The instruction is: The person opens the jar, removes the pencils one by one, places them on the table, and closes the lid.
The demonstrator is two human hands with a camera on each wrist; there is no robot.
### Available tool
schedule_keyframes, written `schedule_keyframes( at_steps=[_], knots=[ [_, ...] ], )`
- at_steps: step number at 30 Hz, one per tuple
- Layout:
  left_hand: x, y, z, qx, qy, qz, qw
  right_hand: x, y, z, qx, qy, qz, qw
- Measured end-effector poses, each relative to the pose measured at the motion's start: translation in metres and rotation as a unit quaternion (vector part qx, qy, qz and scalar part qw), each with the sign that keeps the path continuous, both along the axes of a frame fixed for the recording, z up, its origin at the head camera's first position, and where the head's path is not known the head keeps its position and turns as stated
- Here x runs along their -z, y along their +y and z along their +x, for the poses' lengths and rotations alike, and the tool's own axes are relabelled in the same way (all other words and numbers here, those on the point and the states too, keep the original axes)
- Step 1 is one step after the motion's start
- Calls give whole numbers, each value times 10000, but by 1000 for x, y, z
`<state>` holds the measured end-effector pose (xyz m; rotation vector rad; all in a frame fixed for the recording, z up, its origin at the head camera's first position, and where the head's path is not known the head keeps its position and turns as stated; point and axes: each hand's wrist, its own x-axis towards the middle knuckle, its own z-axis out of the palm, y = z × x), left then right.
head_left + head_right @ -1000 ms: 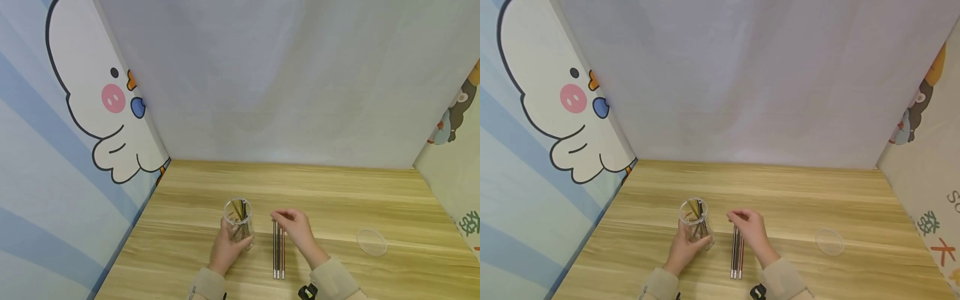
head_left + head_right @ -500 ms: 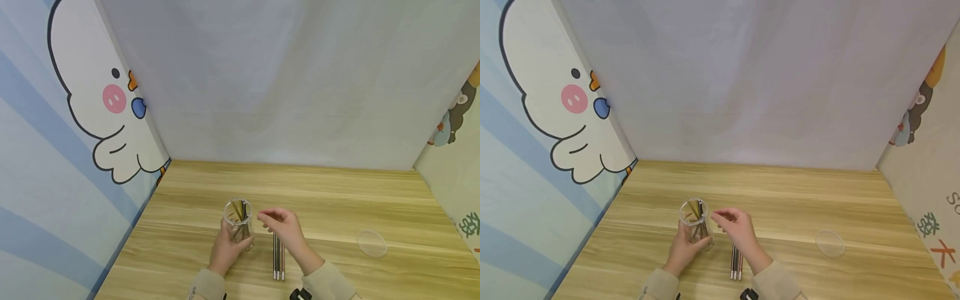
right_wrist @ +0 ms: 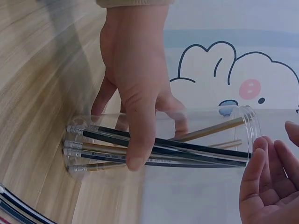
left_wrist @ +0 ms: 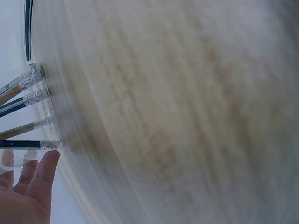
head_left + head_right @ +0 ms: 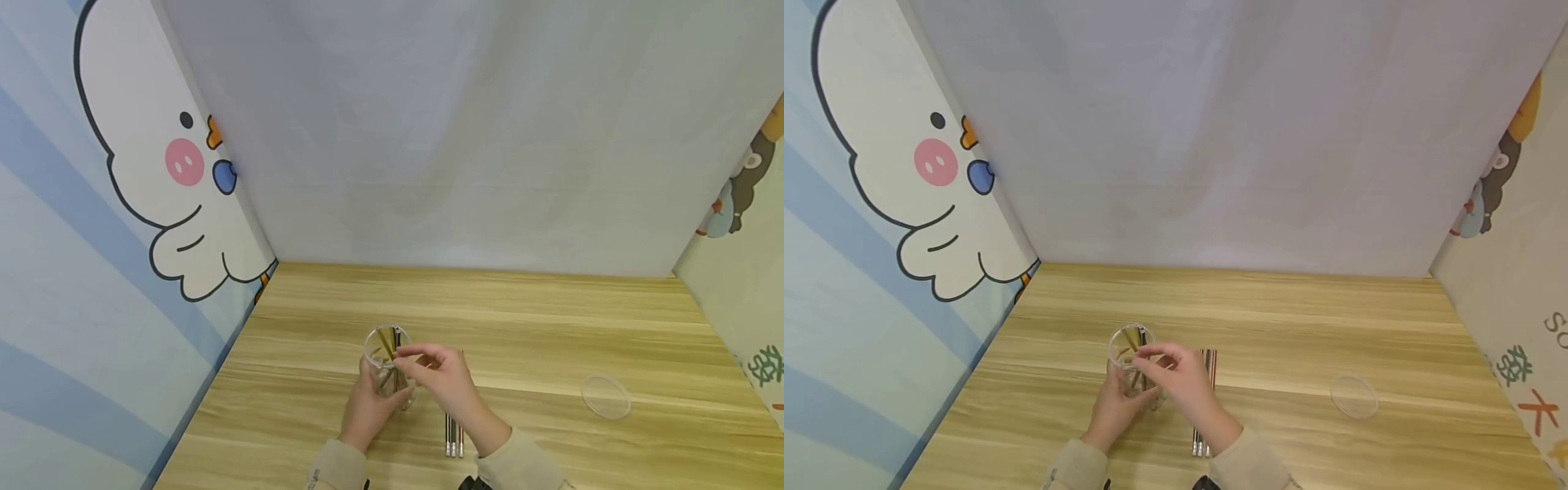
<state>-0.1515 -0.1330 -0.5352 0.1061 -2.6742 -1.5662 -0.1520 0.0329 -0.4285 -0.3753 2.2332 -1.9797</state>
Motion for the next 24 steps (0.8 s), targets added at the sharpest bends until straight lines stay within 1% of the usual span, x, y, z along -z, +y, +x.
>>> schedule_keyframes(
  at_steps=[2, 5, 10, 12, 14, 17, 20, 22, 24],
  knots=[
    [0, -1, 1, 52, 19, -23, 10000, 0, -3, 0, -88, 21, 48, 9999],
    [0, -1, 1, 129, 83, -62, 9999, 1, -7, 0, -239, 164, 179, 9994],
    [2, -3, 1, 221, 170, -43, 9996, 0, -14, -2, -330, 405, 460, 9976],
    [2, -2, 1, 236, 190, -26, 9995, -1, -16, -2, -307, 563, 703, 9955],
    [2, -2, 0, 245, 216, -26, 9995, -2, -18, -2, -269, 796, 1015, 9913],
    [2, -2, -1, 253, 293, -87, 9992, -3, -20, -2, -205, 1244, 1516, 9804],
    [1, -2, -1, 269, 341, -127, 9990, -3, -22, -3, -212, 1587, 1870, 9692],
    [1, -2, -1, 309, 362, -179, 9987, -2, -23, -3, -214, 1900, 2149, 9577],
    [0, -2, -1, 340, 358, -223, 9985, 0, -23, -3, -218, 2226, 2447, 9434]
  ],
)
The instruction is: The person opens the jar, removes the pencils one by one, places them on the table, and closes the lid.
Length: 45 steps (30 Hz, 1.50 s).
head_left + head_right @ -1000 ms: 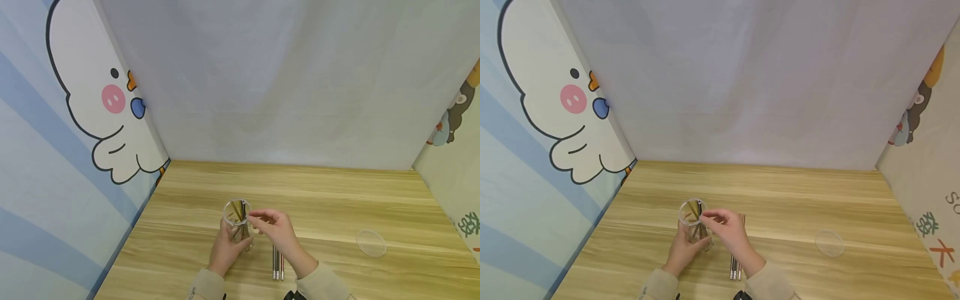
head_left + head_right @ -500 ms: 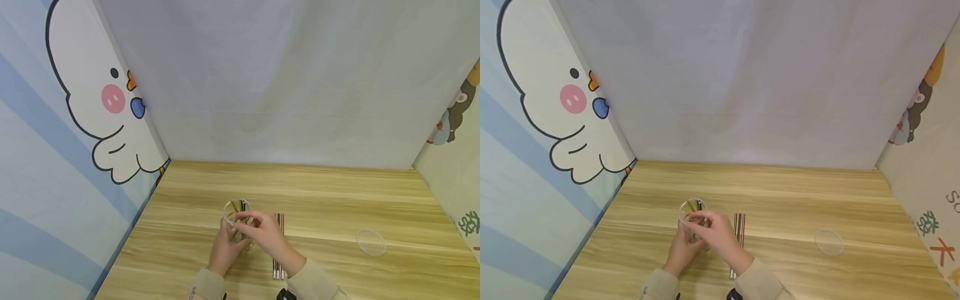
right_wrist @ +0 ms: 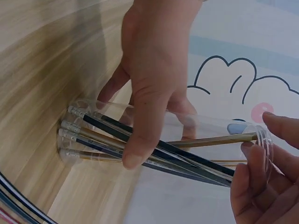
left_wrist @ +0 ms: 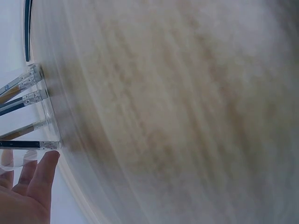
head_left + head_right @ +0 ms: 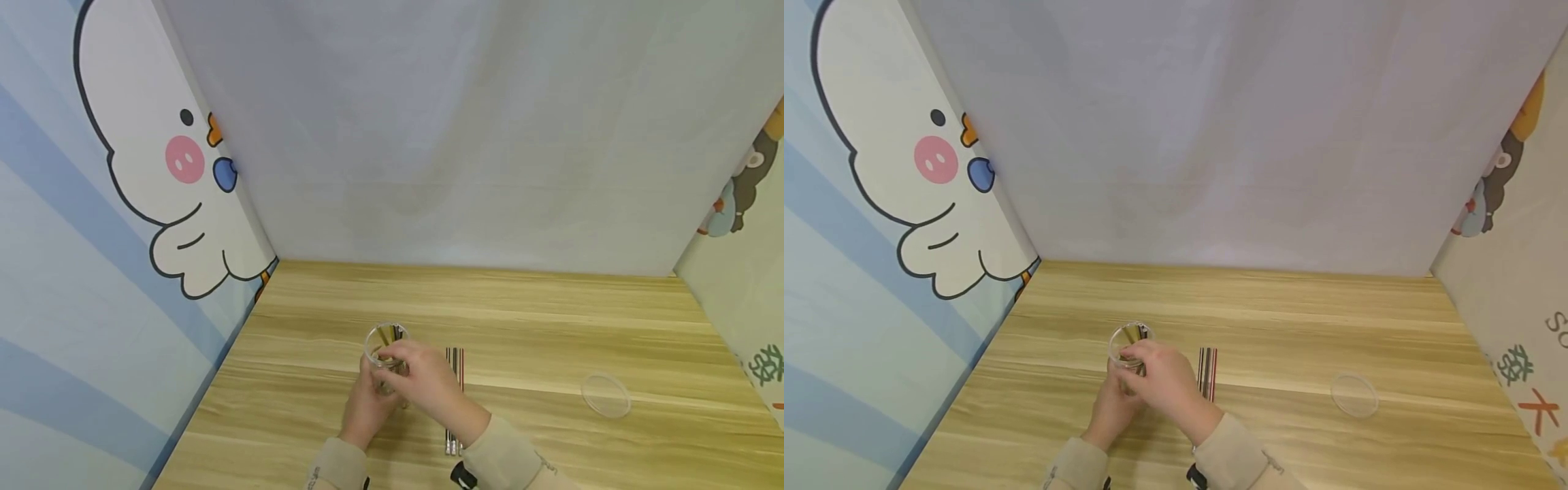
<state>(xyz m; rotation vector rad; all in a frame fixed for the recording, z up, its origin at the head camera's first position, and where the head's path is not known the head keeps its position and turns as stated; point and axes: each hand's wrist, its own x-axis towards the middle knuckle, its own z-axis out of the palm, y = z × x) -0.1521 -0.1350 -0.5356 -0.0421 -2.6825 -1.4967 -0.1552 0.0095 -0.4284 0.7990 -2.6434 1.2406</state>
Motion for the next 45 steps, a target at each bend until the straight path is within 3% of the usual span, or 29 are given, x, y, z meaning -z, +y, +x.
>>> schedule_keyframes(
  at_steps=[4, 20, 28, 38, 45],
  knots=[
    [0, 0, 0, 42, -13, -26, 10000, 4, -1, 0, -12, 459, 300, 9985],
    [1, 0, 0, -100, 83, -242, 9996, 7, -3, -1, 66, 708, -86, 9974],
    [0, 0, 0, -113, 75, -164, 9998, 4, -1, -1, 103, 401, -224, 9989],
    [1, 1, -1, -32, 131, 26, 9999, 1, 3, -5, -21, -393, -623, 9973],
    [0, 2, 0, 25, 211, 37, 9998, -3, 4, -7, -145, -537, -400, 9977]
  ],
)
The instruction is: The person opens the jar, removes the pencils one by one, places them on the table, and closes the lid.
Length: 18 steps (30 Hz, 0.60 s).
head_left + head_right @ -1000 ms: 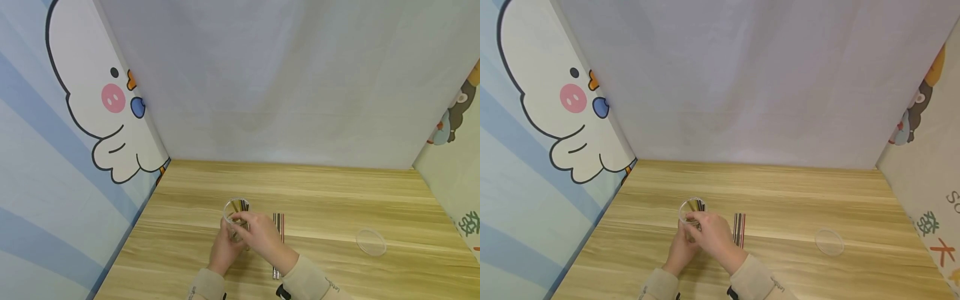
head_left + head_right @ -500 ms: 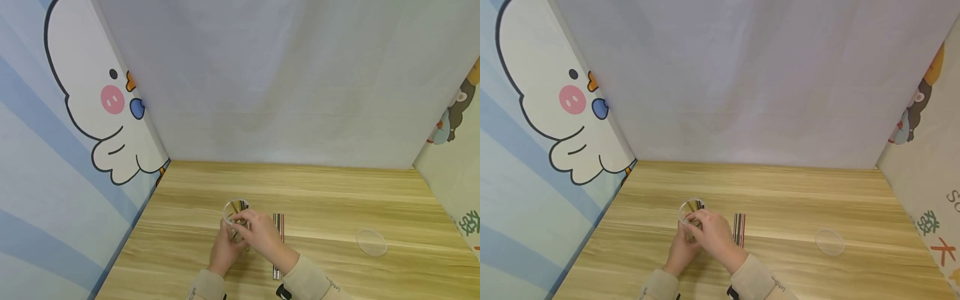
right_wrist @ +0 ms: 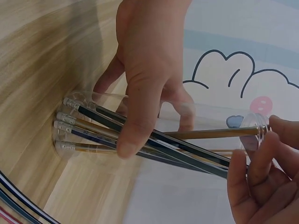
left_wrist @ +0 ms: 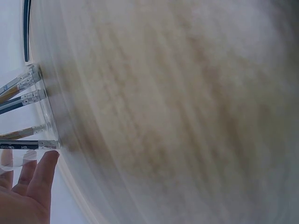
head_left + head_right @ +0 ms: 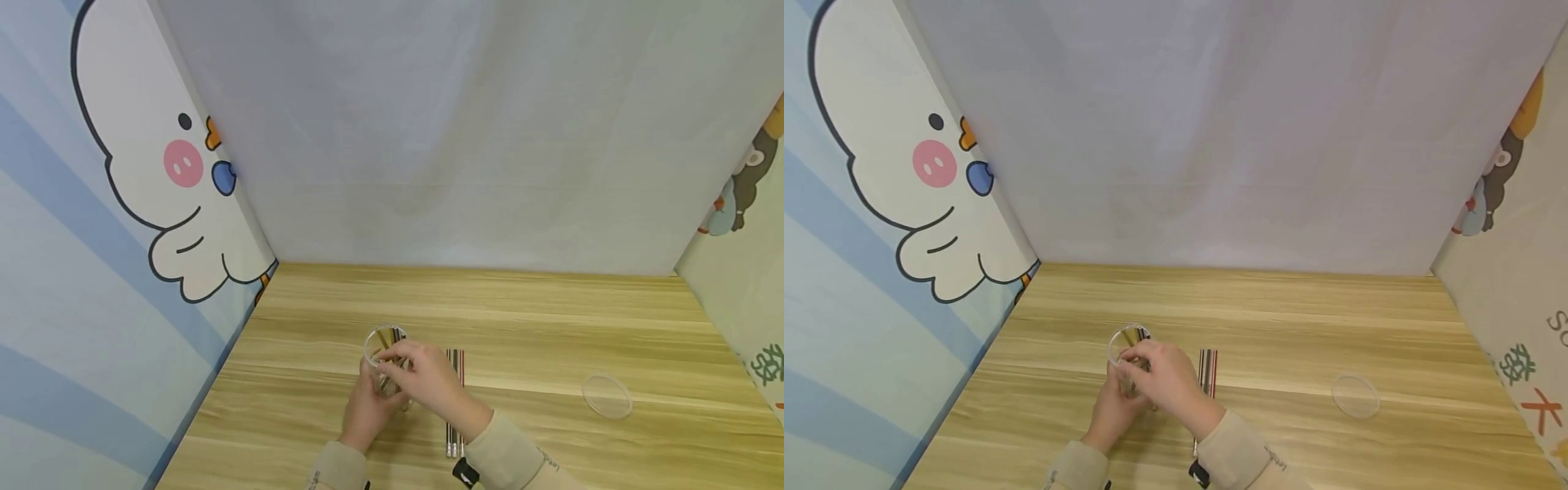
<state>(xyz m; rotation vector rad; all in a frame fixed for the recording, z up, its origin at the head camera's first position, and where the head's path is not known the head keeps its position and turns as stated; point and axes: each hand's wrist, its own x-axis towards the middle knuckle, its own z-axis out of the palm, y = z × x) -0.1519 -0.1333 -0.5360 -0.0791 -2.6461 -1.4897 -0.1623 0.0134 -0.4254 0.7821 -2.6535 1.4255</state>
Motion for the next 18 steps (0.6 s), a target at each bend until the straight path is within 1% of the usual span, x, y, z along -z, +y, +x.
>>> schedule_keyframes(
  at_steps=[4, 7, 13, 18],
  knots=[
    [0, 0, 1, -5, 50, -71, 10000, -1, 1, -2, -127, 21, 156, 9998],
    [0, 0, 0, -33, 36, -87, 10000, -2, 2, -3, -212, -129, 118, 9996],
    [0, 1, -1, -98, -99, 14, 9999, -7, 6, -6, -199, -467, 59, 9987],
    [0, 0, 0, -85, -132, 48, 9999, -9, 8, -8, -184, -562, 67, 9982]
  ],
)
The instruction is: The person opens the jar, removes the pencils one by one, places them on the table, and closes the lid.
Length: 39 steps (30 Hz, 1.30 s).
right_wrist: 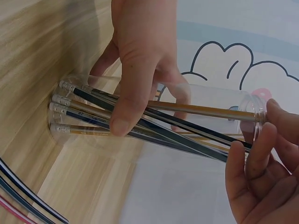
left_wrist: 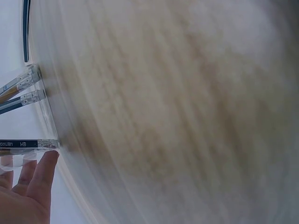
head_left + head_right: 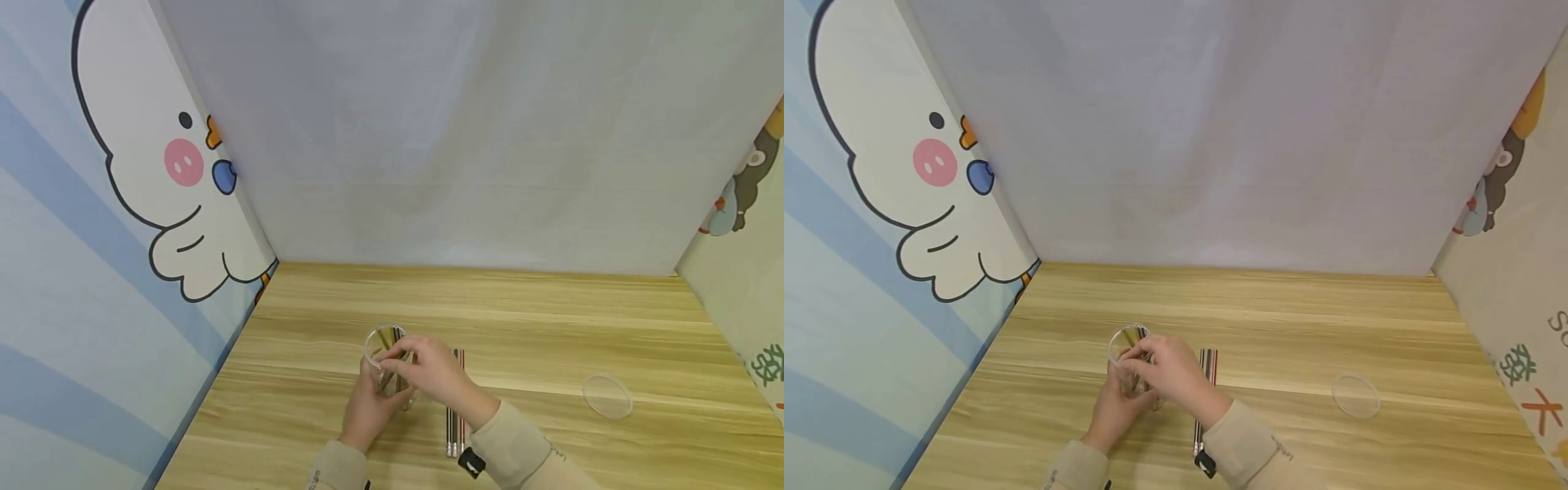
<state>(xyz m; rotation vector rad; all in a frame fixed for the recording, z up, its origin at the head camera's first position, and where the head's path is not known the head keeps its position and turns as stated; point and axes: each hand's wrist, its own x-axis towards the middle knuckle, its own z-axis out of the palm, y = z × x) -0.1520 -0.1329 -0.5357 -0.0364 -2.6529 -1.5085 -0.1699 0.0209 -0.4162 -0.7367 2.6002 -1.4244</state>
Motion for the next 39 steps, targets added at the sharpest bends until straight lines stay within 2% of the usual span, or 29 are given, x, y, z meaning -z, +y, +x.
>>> schedule_keyframes(
  at_steps=[8, 13, 18, 22, 27, 33, 39],
  knots=[
    [0, -1, 0, 9, -20, 67, 10000, -4, 3, 0, 121, 254, -311, 9991],
    [0, -1, 0, -4, -21, 55, 10000, -6, 6, 2, 335, 438, -639, 9964],
    [-1, -1, -1, -92, -207, 40, 9997, -10, 10, 3, 571, 911, -1041, 9887],
    [-2, 0, -1, -169, -350, 28, 9992, -13, 14, 4, 621, 1521, -1364, 9769],
    [-2, 2, -1, -278, -332, -42, 9991, -16, 20, 4, 692, 2155, -1770, 9578],
    [-1, 4, 0, -375, -249, -100, 9989, -21, 29, 3, 1020, 2455, -2307, 9360],
    [1, 4, 1, -401, -158, -197, 9989, -29, 39, 1, 1267, 2799, -2892, 9066]
  ],
)
